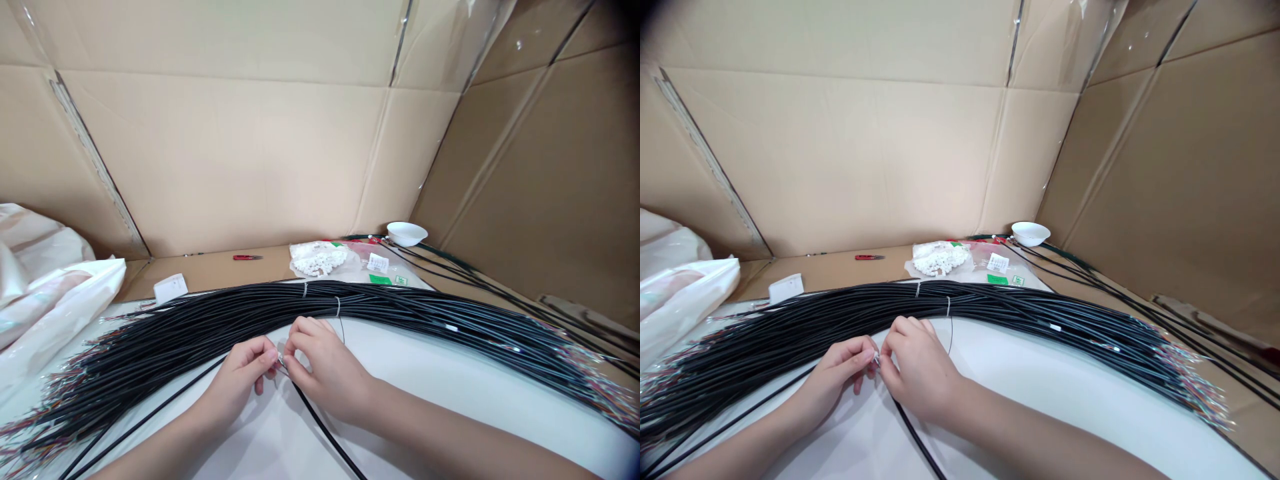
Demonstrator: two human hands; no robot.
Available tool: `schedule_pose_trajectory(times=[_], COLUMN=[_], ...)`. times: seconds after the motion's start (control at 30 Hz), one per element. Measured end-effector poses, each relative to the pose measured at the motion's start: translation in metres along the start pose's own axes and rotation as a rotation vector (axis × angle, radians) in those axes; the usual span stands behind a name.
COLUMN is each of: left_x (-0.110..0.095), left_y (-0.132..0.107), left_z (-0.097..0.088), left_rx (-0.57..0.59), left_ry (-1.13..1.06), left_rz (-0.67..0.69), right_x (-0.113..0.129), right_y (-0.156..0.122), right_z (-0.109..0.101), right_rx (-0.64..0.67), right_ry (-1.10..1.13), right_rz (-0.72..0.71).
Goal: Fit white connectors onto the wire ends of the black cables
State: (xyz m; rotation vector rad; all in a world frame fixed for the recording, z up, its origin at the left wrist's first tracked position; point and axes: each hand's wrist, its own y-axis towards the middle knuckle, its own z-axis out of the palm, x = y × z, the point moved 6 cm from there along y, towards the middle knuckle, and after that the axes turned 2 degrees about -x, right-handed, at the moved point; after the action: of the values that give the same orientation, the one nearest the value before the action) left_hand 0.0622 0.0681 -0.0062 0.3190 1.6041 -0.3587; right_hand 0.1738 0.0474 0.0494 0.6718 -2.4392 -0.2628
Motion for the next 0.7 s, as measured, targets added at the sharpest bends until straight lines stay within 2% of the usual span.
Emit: schedule_pose_trajectory(times=[0.23,0.4,0.7], left_x=[-0.001,-0.002,-0.001], left_y=[-0.001,-0.002,-0.001], left_z=[0.001,-0.001,-0.001], left_rx=[-0.009,-0.048,-0.019], left_ry=[0.055,0.073,0.081], left_rz=[0.009,0.007,0.023], right_x=[-0.002,-0.012,-0.024], right_y=[-0.001,-0.001,-0.002], right_z=[0.002,0.005,0.019], right_rx=[0.023,0.076,0.128], right_ry=[0.082,0.271,0.504], right_rz=[0.111,0.264,0.372])
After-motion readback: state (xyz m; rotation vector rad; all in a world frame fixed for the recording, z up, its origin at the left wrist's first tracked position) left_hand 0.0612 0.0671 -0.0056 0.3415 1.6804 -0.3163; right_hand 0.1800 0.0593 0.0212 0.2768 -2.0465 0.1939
